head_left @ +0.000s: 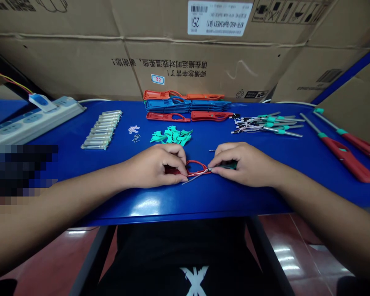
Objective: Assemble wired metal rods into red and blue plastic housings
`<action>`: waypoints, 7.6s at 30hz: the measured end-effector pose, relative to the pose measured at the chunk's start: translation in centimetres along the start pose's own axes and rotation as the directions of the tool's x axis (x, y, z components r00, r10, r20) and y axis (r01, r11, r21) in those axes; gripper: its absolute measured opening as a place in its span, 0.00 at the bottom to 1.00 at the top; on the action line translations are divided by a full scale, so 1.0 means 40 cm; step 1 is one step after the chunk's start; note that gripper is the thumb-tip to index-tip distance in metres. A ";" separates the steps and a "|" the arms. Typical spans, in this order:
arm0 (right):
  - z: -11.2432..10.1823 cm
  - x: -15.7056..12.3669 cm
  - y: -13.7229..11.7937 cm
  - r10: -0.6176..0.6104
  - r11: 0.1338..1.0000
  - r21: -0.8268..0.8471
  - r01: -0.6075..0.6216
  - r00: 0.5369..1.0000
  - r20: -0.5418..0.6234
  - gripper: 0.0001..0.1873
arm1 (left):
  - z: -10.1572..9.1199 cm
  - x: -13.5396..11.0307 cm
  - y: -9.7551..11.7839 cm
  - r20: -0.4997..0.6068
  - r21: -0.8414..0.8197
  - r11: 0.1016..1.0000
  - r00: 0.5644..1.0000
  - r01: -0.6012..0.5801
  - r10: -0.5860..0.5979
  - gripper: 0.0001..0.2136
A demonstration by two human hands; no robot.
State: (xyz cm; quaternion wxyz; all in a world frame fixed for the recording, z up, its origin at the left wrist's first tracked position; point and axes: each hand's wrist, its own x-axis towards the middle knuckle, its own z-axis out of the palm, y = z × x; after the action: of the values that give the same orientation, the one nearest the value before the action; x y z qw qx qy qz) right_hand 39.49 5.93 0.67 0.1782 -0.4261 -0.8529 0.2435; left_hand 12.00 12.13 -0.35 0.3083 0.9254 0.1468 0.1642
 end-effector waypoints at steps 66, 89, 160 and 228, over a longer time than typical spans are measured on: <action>-0.005 0.003 -0.005 -0.091 0.991 -0.094 0.095 0.995 0.047 0.15 | 0.015 0.010 0.020 0.084 0.154 0.987 0.996 -0.051 0.038 0.21; -0.015 -0.001 -0.016 0.108 0.994 -0.027 -0.107 0.994 0.024 0.09 | 0.014 0.007 0.011 0.073 0.164 0.986 0.997 -0.022 0.010 0.19; 0.059 0.010 -0.065 0.034 0.976 -0.208 -0.061 0.991 -0.128 0.04 | 0.007 -0.001 0.043 0.021 0.055 0.978 0.979 0.201 -0.203 0.04; 0.053 0.007 -0.051 -0.127 0.935 -0.346 0.074 0.983 -0.131 0.07 | 0.011 -0.012 0.042 -0.023 0.202 0.975 0.995 0.097 -0.094 0.07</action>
State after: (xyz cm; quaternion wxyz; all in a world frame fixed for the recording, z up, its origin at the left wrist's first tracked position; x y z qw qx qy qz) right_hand 36.96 4.55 0.12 0.1784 -0.4234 -0.8868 0.0504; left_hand 12.01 10.43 0.26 0.2192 0.9428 0.2091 0.1395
